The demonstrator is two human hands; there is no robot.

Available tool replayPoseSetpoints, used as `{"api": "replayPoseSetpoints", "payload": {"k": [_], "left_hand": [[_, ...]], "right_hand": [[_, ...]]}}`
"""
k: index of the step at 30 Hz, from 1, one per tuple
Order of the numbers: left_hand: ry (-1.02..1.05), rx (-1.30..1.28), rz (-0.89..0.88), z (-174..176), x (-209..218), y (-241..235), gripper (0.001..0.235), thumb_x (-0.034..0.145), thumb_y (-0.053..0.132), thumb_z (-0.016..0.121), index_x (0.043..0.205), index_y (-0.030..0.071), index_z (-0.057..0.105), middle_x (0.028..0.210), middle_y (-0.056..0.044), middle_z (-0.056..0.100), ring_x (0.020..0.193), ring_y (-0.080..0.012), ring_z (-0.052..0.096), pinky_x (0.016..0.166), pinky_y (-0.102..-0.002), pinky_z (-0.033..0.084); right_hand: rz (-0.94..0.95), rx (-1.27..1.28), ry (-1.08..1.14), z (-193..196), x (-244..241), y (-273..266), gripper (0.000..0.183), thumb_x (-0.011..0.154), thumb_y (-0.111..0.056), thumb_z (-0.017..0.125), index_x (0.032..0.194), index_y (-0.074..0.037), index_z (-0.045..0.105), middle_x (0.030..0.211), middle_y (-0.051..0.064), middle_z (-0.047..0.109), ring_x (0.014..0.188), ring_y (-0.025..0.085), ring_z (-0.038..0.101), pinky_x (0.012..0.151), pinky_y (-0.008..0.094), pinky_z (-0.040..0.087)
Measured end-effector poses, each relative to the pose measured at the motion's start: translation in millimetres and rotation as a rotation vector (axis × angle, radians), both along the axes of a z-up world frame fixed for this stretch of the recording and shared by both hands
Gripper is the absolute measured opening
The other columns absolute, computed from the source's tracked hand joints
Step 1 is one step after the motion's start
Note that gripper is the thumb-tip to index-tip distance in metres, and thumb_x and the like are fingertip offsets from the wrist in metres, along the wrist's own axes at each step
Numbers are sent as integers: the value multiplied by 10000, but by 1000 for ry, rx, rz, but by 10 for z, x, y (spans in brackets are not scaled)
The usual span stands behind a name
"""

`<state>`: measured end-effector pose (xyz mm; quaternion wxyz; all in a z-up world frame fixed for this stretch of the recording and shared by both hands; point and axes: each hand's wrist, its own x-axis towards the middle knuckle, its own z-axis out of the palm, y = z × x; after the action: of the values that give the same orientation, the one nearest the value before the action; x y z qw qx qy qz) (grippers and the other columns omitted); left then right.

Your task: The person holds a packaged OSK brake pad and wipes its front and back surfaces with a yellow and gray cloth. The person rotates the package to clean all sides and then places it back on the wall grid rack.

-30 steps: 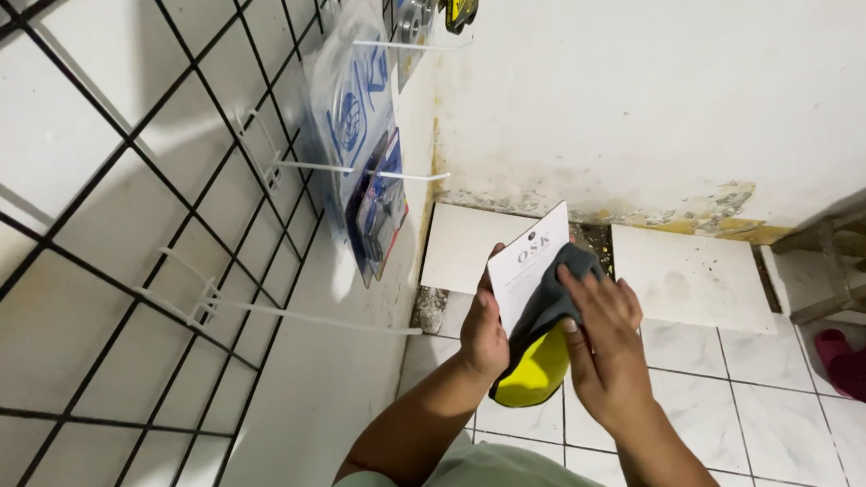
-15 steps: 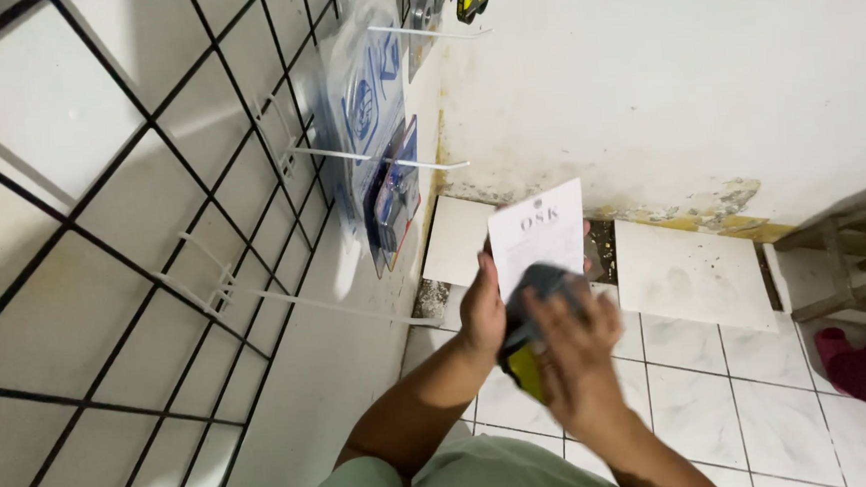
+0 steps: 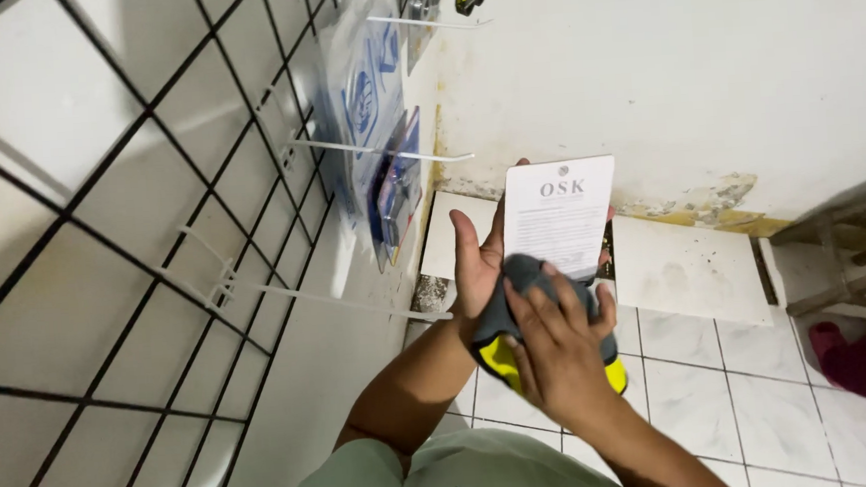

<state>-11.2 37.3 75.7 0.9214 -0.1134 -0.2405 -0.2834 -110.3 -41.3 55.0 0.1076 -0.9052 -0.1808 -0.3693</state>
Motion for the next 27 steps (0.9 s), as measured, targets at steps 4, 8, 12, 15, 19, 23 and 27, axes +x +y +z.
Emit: {"api": "replayPoseSetpoints", "payload": {"k": [4,8,12,15,19,23,27], "left_hand": [[9,68,-49,-274,71,-20,830,988,784,359,1586,212,423,1525,-193,508,1334,-306,562,1151,-456,449],[73,32,-236,-384,-80,-45,796,1004,769,389,1566,210,457,1480,-178,551,1258,-304,627,1065,-359,522],[74,-14,-213,159,-176,113,749,1041,758,370,1544,219,502,1434,-206,594,1229,-310,654,1063,-365,542],[35,-84,32,15,46,-59,779,1076,692,383,1643,159,347,1572,-255,431,1433,-403,458,1182,-582,395],[-73,346,407,5,153,0,637,1120,501,276,1622,111,323,1616,-164,364,1501,-307,342,1266,-489,273],[-217,409,479,248,62,24,629,1106,322,365,1672,147,155,1664,-159,256,1529,-332,235,1241,-610,174],[17,345,308,482,-29,42,597,1100,388,384,1672,255,274,1561,-160,452,1434,-343,440,1165,-612,355]], "right_hand": [[5,14,-2,14,113,-66,533,963,-298,565,1470,-134,567,1271,99,640,1421,371,430,1155,636,-18],[-50,-28,-55,320,275,-122,545,985,-275,595,1503,-111,559,1327,135,638,1423,393,440,1143,643,-35],[-51,-18,-65,323,306,-35,521,993,-266,606,1484,-96,573,1341,156,643,1413,415,461,1135,661,-44],[-20,-26,-49,-84,193,-11,502,954,-270,601,1431,-111,604,1284,116,651,1421,378,455,1157,665,-58],[7,-13,-23,-333,169,-225,501,917,-247,596,1404,-137,634,1224,86,663,1434,363,454,1165,669,-74],[-30,16,-24,-322,186,-494,618,850,-172,627,1464,-114,593,1331,120,633,1481,376,402,1176,643,-104],[-42,90,11,-305,245,-528,644,910,-180,579,1541,-85,494,1485,165,542,1527,398,309,1177,606,-98]]}}
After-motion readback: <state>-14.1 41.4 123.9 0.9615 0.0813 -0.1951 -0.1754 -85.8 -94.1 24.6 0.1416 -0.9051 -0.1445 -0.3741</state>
